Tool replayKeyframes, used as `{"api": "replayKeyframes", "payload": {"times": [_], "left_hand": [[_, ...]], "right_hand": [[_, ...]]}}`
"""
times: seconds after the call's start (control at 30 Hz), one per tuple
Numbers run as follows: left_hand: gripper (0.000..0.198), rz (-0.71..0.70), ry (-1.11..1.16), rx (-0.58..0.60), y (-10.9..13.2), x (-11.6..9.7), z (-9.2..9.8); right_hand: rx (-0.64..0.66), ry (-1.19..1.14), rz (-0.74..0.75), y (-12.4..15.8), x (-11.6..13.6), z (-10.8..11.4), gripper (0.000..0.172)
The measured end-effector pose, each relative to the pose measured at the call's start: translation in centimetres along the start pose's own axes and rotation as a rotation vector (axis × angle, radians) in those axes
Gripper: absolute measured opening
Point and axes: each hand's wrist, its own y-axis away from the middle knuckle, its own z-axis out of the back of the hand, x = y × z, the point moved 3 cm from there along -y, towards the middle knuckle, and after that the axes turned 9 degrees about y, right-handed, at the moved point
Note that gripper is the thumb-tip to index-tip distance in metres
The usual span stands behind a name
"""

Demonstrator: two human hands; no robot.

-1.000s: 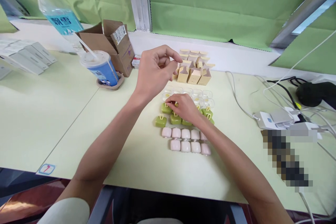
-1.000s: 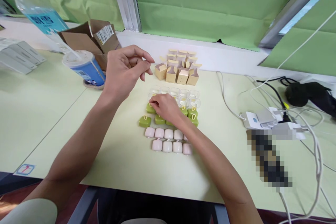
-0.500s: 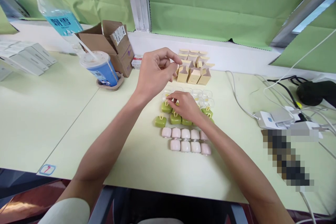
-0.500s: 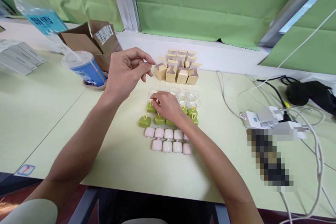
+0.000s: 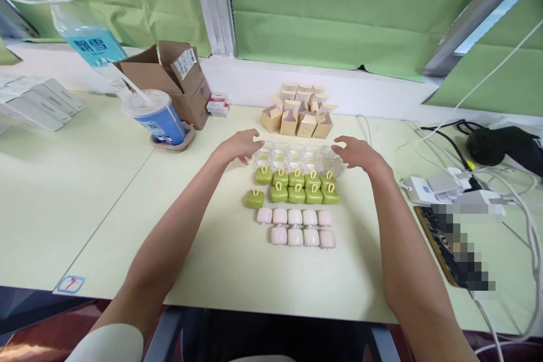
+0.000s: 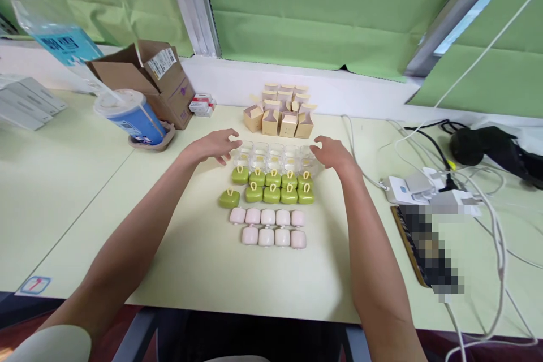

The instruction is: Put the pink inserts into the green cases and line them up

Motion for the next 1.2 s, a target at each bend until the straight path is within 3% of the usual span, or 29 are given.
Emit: {"api": "replayKeyframes", "payload": {"times": [0.07,0.2,0.37,0.5,0.57,0.63,0.73,0.83,0.9,1.03,1.2], "left_hand": [[0.057,0.0,0.029,0.03,-0.1,0.0,-0.5],[0.054,0.018,0.037,0.064,-0.1,0.0,-1.0],[0.056,0.029,0.022,0.068,-0.2,-0.1,-0.4],[0.051,-0.105,-0.185,-0.117,1.5,-1.1,1.1],[0.041,-0.241,-0.21,-0.197,3.6,-1.6,1.0],[0.032,-0.381,-0.225,-0.242,6.0,-1.2,-0.3],[0.031,-0.641,-0.336,-0.364,9.4,1.5,-3.4],[0.03,-0.931,-0.402,-0.458,11.6,5.9,-6.2],[0.031,-1.017,-0.412,-0.466,12.4,8.7,-7.2],[0.027,-0.942,-0.337,-0.435,13.4,11.8,-7.3],[0.034,-0.748,-0.113,-0.363,14.7,13.5,-7.0]], "right_hand": [[0.082,-0.049,0.024,-0.5,-0.2,-0.8,0.046],[0.124,-0.038,0.047,-1.1,0.1,-1.6,0.039],[0.117,0.014,0.056,-1.0,0.0,-1.3,0.051],[-0.103,0.124,0.072,0.7,0.2,1.4,0.059],[-0.227,0.092,0.18,3.0,1.2,2.9,0.051],[-0.286,0.01,0.352,6.4,2.9,3.2,0.038],[-0.301,0.062,0.632,12.7,6.1,0.3,0.028],[-0.328,0.277,0.929,18.2,8.4,-5.3,0.023],[-0.361,0.367,1.004,20.1,8.9,-8.6,0.025],[-0.3,0.392,0.955,19.9,8.9,-12.2,0.023],[-0.326,0.349,0.954,19.5,9.9,-13.2,0.031]]}}
